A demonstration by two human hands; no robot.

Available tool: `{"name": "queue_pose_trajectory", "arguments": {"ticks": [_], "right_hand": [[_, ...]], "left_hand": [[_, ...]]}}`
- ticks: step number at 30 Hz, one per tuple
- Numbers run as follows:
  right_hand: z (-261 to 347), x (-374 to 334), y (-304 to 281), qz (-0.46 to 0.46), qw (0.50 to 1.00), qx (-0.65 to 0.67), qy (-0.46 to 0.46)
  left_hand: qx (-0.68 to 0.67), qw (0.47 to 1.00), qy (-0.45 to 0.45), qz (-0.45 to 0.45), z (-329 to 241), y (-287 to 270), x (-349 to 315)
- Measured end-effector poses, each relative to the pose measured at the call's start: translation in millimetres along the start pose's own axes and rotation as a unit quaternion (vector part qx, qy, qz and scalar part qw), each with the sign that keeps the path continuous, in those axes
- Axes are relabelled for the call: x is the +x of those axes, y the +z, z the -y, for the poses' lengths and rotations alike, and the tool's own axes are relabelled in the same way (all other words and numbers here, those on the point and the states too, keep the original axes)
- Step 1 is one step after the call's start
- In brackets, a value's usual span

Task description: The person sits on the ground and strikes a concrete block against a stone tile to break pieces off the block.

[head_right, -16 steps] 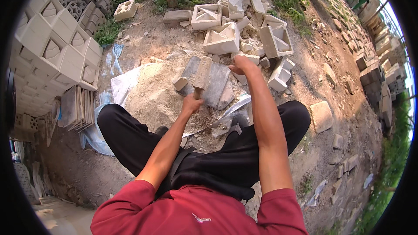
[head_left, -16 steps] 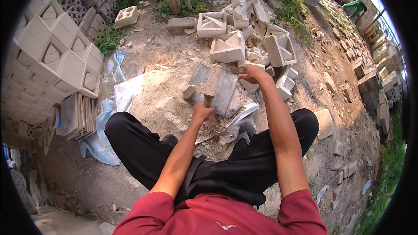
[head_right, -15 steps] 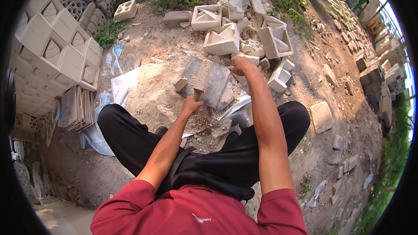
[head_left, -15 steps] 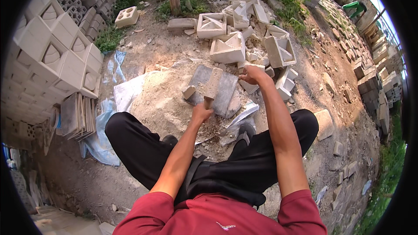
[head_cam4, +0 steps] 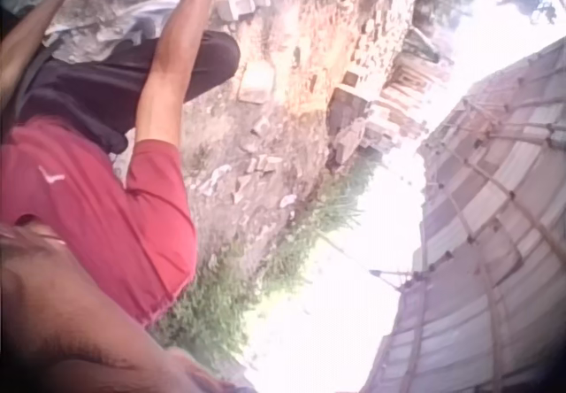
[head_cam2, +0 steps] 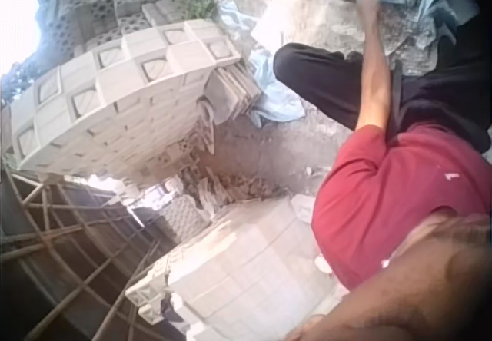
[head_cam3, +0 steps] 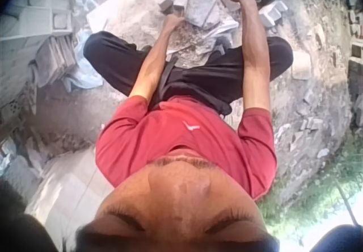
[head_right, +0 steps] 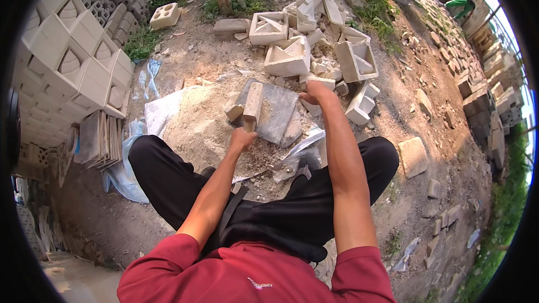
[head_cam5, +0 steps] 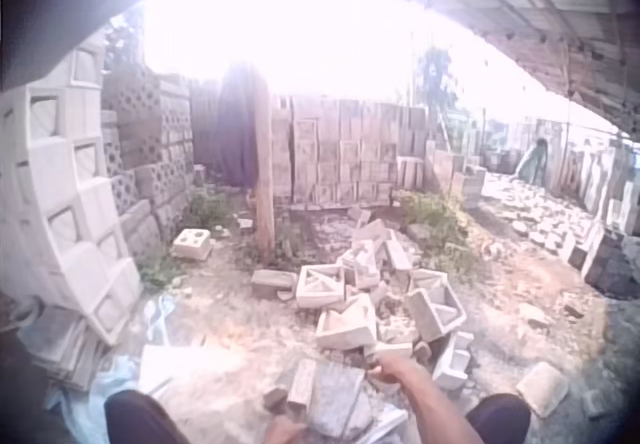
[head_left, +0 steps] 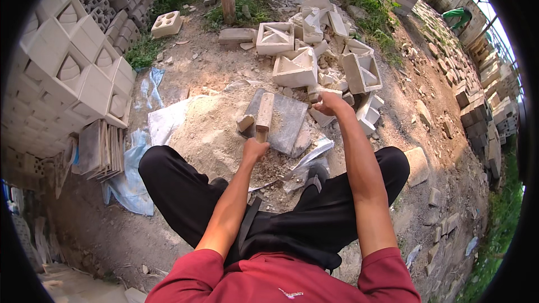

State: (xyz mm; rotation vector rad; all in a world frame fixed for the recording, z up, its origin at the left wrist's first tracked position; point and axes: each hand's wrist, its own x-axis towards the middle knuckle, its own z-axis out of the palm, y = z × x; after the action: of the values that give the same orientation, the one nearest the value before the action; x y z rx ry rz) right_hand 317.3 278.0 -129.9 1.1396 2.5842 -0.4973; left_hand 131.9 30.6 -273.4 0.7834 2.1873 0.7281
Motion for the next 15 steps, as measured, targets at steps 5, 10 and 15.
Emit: {"name": "queue_pose_trajectory", "arguments": {"ticks": [5, 10, 15], "right_hand": [[-4, 7, 5, -0.013, 1.0, 0.004, -0.008], [-5, 5, 9, -0.04, 0.999, 0.019, -0.013], [-9, 14, 9, -0.036, 0.999, 0.014, -0.021]], "left_hand": [[-0.076, 0.996, 0.035, -0.041, -9, 11, -7], [-0.078, 0.996, -0.038, 0.002, -8, 9, -9], [-0.138, 0.99, 0.009, -0.031, -3, 14, -2]]}}
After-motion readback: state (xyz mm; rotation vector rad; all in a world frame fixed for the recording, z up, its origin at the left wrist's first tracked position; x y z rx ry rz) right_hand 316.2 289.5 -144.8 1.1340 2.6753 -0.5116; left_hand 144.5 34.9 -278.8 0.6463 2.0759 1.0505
